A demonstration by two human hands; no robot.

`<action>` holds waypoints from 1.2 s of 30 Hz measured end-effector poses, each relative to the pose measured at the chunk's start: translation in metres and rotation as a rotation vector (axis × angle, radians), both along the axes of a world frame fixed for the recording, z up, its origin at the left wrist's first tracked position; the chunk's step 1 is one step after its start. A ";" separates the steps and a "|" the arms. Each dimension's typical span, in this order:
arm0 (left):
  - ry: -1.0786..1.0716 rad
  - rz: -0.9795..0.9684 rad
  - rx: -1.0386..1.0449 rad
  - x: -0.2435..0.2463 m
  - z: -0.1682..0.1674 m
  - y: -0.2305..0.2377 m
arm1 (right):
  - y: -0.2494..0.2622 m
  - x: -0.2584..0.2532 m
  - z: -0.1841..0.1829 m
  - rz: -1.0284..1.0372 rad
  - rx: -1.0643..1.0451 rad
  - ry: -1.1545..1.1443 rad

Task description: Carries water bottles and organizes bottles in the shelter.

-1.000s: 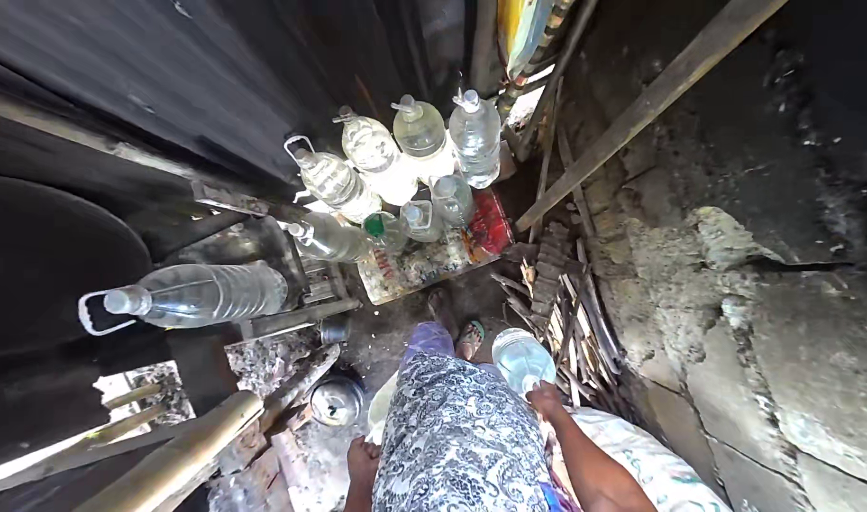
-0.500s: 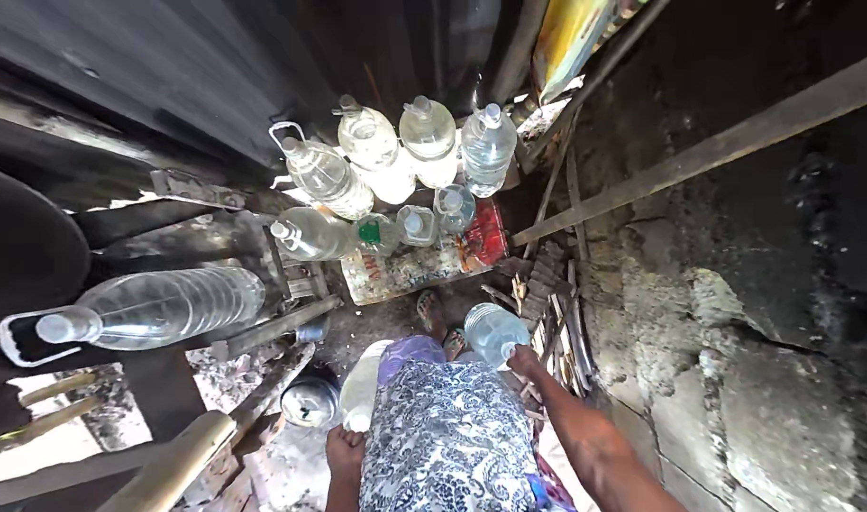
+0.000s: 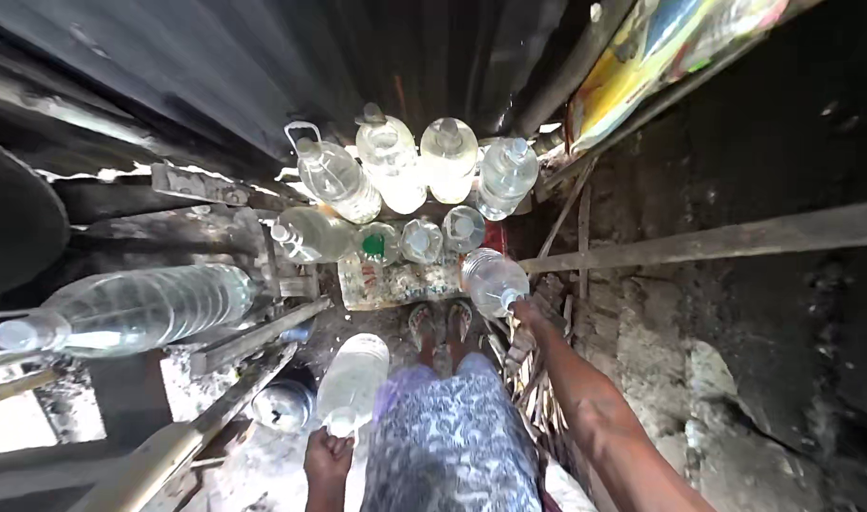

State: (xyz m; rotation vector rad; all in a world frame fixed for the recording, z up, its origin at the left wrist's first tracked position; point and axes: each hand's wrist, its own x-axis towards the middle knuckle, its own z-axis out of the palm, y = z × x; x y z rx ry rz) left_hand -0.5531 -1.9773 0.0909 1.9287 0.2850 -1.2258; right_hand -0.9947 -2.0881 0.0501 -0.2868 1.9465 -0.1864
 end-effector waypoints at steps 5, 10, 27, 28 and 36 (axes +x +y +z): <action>0.002 -0.103 0.067 -0.020 -0.031 -0.024 | -0.065 -0.006 -0.016 0.091 -0.029 -0.009; -0.024 -0.356 0.130 -0.061 -0.061 -0.044 | -0.060 -0.005 -0.015 0.195 -0.006 0.040; 0.153 -0.342 0.094 -0.207 -0.113 -0.138 | 0.057 0.037 -0.001 0.254 -0.240 0.449; 0.164 -0.332 0.089 -0.216 -0.115 -0.143 | 0.084 0.054 -0.001 0.305 -0.270 0.401; 0.260 -0.338 -0.004 -0.260 -0.153 -0.171 | 0.182 0.134 -0.035 0.599 -0.126 0.124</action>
